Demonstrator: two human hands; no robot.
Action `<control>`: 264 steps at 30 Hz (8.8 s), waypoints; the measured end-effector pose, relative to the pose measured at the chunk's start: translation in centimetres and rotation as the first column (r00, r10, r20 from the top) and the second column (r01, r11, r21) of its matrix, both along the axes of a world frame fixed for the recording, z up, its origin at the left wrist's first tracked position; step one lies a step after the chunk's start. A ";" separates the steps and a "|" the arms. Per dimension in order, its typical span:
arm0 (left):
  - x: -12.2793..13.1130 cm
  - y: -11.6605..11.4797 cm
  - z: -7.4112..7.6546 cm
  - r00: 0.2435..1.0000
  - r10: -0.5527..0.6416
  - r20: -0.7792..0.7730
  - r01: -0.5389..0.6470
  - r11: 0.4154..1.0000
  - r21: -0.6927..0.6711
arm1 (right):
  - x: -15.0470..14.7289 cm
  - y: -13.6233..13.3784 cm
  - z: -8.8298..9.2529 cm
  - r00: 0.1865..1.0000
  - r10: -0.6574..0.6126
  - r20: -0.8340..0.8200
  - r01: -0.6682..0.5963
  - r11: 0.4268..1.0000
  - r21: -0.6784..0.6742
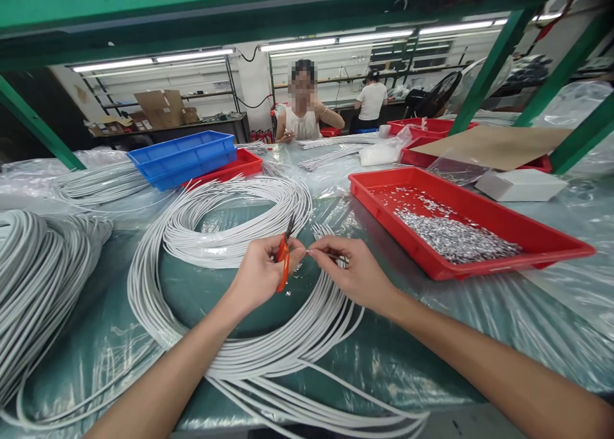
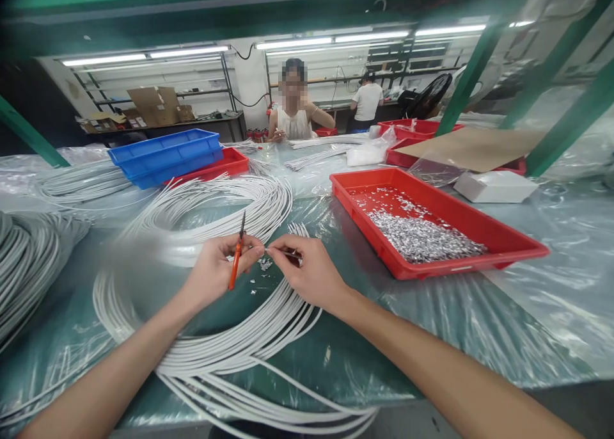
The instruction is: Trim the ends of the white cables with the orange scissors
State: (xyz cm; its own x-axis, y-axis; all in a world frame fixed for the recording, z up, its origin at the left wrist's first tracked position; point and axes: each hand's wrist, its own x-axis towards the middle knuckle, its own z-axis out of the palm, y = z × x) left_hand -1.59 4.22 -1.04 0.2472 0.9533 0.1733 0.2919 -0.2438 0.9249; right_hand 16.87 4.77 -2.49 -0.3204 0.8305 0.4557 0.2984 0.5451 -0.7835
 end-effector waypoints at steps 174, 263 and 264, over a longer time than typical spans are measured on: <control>0.1 -0.1 0.1 0.954 -0.248 -0.169 0.236 0.968 -0.089 | 1.8 2.1 0.1 0.793 0.316 -0.521 -0.575 0.669 -0.470; 0.0 -0.2 -0.5 0.950 -0.195 -0.243 0.183 0.981 -0.069 | 1.3 1.4 0.6 0.876 0.208 -0.435 -0.389 0.838 -0.382; 0.0 -0.2 -0.5 0.949 -0.192 -0.250 0.182 0.981 -0.066 | 1.3 1.4 0.6 0.880 0.208 -0.427 -0.382 0.844 -0.376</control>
State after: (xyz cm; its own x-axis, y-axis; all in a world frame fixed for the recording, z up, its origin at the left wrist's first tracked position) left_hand -1.60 3.98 -1.56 0.4525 0.8907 0.0428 0.4713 -0.2796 0.8365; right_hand 18.16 6.19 -1.89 -0.4704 0.8597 0.1992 -0.1665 0.1352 -0.9767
